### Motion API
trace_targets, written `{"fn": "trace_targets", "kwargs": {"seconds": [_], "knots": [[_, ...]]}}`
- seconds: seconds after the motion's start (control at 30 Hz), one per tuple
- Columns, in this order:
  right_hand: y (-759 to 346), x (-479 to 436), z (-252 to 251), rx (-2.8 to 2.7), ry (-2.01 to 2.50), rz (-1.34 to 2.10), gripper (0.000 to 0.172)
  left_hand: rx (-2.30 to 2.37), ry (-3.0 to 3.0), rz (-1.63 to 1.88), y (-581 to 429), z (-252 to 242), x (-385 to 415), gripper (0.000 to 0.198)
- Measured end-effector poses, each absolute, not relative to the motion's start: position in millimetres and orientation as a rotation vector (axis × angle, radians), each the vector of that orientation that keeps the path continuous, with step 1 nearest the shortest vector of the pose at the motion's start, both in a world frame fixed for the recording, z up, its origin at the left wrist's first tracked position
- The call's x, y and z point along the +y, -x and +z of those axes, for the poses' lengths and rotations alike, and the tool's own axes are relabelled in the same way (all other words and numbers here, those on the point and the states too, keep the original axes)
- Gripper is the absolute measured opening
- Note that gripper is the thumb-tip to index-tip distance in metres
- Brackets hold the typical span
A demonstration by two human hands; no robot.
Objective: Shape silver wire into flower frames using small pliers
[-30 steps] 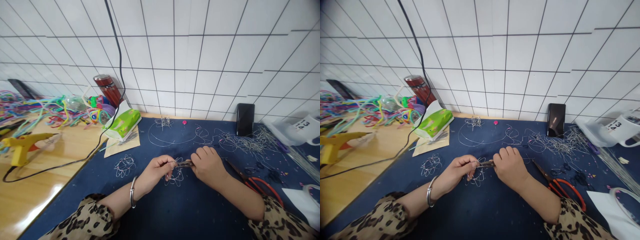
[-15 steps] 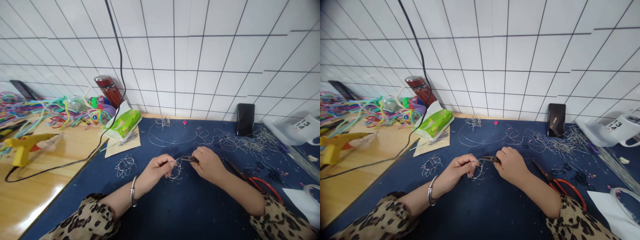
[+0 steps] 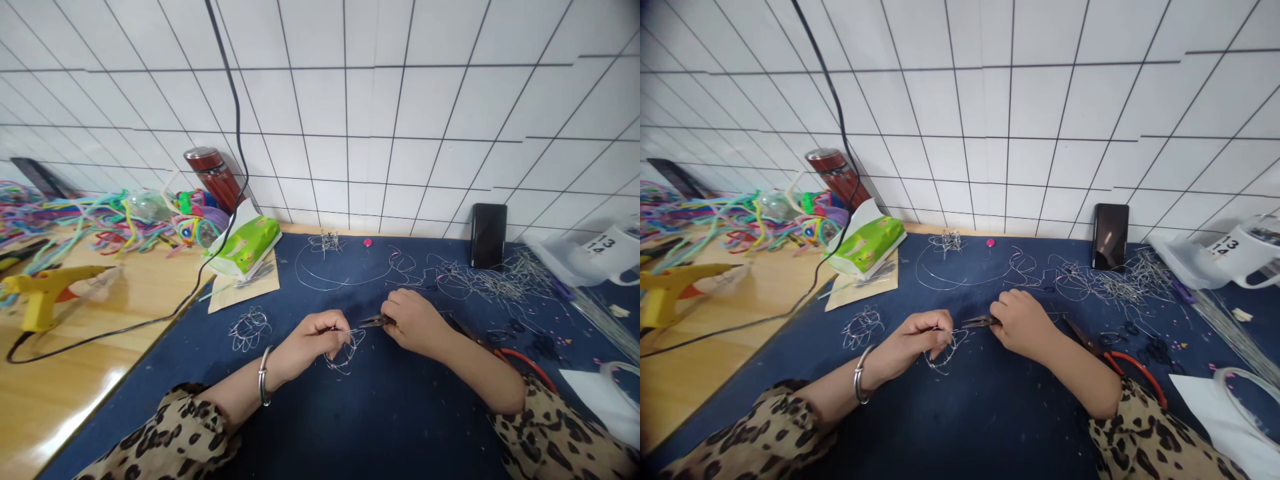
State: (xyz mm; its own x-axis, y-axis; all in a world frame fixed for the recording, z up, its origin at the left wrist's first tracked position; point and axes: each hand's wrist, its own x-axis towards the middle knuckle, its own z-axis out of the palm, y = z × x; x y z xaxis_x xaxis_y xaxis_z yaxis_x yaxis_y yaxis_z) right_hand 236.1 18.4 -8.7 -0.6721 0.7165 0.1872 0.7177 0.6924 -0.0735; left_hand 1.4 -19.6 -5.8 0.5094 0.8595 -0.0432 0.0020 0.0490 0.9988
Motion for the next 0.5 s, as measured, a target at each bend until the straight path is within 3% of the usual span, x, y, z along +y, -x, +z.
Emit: {"fn": "trace_targets", "kwargs": {"seconds": [0.5], "knots": [[-232.5,15.2,-15.5,-2.714,1.051,-0.166,0.01,0.793,-1.368,0.729,-1.5,-11.5,-19.7,0.009]]}}
